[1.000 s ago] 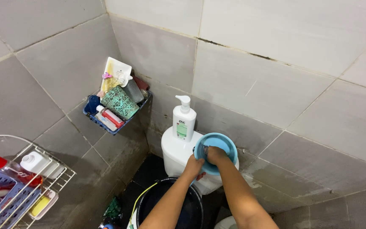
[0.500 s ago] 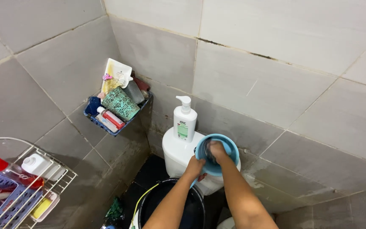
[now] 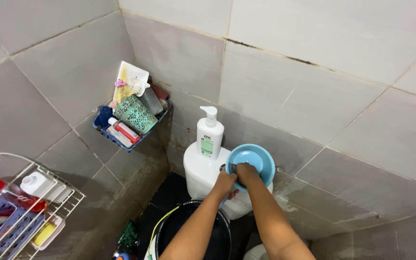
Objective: The person scrubs a blue cloth in a black bucket of soapy water, then uses a blue plastic scoop to repeatedly transfer water from a large grey basin into the bucket. They then use a steel wool pad to scrub the inside of the scoop over the bucket.
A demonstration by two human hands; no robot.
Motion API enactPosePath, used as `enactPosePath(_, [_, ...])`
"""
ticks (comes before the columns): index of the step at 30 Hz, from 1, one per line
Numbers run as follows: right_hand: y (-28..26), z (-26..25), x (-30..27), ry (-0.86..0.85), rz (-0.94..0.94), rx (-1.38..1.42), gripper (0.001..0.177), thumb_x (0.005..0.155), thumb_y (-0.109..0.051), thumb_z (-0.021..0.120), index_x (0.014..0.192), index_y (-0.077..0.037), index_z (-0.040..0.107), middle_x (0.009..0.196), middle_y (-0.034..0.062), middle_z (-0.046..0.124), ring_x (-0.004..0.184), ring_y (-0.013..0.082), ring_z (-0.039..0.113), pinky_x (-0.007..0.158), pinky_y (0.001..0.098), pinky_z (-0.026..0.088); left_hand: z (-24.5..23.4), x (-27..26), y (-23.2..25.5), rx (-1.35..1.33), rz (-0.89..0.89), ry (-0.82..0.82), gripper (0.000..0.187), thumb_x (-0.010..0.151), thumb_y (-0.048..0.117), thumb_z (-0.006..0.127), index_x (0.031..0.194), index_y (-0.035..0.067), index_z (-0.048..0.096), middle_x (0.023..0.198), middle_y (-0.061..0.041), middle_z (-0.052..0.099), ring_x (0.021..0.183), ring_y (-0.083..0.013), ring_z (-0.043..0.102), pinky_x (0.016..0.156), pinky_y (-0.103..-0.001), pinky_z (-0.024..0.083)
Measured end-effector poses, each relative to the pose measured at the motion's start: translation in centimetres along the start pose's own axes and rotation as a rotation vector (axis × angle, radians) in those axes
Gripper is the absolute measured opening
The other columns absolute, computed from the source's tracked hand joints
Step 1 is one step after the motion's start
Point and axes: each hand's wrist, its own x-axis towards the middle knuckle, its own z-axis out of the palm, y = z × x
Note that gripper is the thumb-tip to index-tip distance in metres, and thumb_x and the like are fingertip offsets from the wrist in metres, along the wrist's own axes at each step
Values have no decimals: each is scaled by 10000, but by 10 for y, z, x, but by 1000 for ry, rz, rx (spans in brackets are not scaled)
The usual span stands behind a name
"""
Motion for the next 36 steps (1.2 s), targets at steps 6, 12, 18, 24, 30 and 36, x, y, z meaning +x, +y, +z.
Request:
enactPosePath(6, [19,29,40,-66,117,149,255,934,-192,613,1054,-1,732,1091,256,718,1041,370,714,923,456,546,-1,-3,5,-44,-126,-9,162,893,104,455,1046,86,508,566,-154,525,359,-221,450,305,-359,330])
enactPosePath(12, [52,94,94,253,289,1340,162,958,-121,597,965,10,692,879,121,681,792,247,639,749,440,523,-9,27,-34,-25,-64,-63,207,939,140,480,1022,-40,537,579,-155,556,341,-233,477,287,-374,354])
enactPosePath(18, [25,38,40,288,205,647,313,1060,-283,546,992,-47,740,946,219,709,879,344,669,825,459,515,1,9,-17,-54,-61,20,246,918,113,479,1160,131,519,596,-176,549,350,-228,444,295,-367,324])
enactPosePath(24, [16,-10,-12,-106,-34,-338,234,930,-212,578,1033,-140,776,1131,134,741,1109,321,694,929,513,543,11,-7,14,218,98,73,476,872,97,481,1328,232,479,635,-182,615,383,-266,548,309,-391,395])
enactPosePath(30, [14,-25,-26,-163,99,-179,258,950,-216,562,1095,-137,759,1211,128,720,1164,325,669,997,532,500,1,-8,33,486,62,-22,287,914,234,603,1159,94,653,668,-154,669,480,-265,627,421,-393,501])
enactPosePath(36, [40,-14,-18,-238,142,-7,309,931,-140,562,1164,-28,731,1239,224,706,1130,343,706,983,453,551,3,-20,20,926,641,457,483,726,237,800,1161,44,719,878,-145,699,862,-343,653,836,-476,519])
